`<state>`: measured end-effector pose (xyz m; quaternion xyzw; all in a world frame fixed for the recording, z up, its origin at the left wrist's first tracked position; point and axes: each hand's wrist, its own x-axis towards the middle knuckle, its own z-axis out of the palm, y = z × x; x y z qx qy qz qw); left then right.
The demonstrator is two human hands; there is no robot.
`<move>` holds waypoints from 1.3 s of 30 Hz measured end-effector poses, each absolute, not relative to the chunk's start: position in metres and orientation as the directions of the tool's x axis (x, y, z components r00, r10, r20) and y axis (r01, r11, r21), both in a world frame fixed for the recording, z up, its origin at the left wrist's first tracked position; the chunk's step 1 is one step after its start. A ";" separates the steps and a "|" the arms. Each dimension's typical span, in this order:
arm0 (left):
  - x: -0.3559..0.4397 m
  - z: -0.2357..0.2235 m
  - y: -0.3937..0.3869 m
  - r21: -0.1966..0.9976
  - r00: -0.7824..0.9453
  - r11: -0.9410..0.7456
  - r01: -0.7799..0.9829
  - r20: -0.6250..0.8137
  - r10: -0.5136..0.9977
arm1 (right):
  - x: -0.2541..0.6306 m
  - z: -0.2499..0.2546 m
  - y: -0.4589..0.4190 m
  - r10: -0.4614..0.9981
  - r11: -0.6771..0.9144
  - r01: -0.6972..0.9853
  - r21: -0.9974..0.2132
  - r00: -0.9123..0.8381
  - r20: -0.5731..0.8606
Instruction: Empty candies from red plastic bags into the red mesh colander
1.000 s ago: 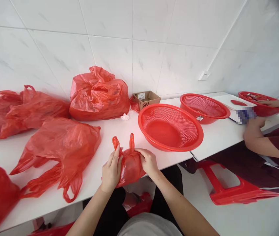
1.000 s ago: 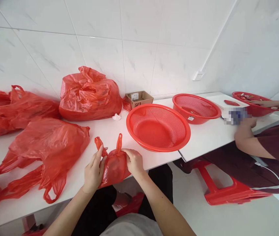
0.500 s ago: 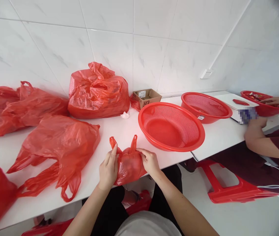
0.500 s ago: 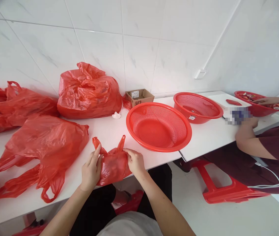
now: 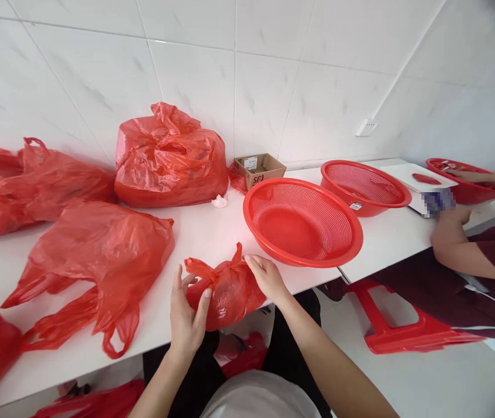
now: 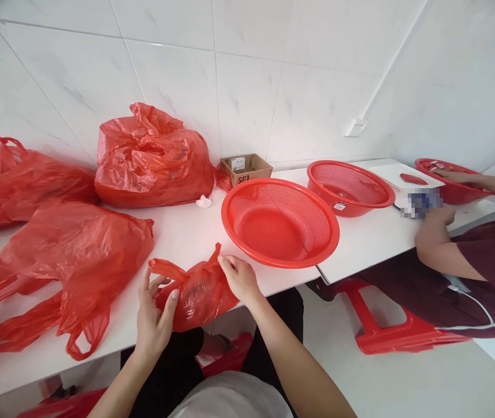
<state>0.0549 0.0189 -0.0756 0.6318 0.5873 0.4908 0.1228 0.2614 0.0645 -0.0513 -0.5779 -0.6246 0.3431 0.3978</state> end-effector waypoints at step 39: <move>0.059 -0.082 0.034 0.351 0.263 -0.417 0.838 0.409 0.873 | 0.228 -0.076 0.056 0.924 0.321 0.502 -0.803 0.019 0.382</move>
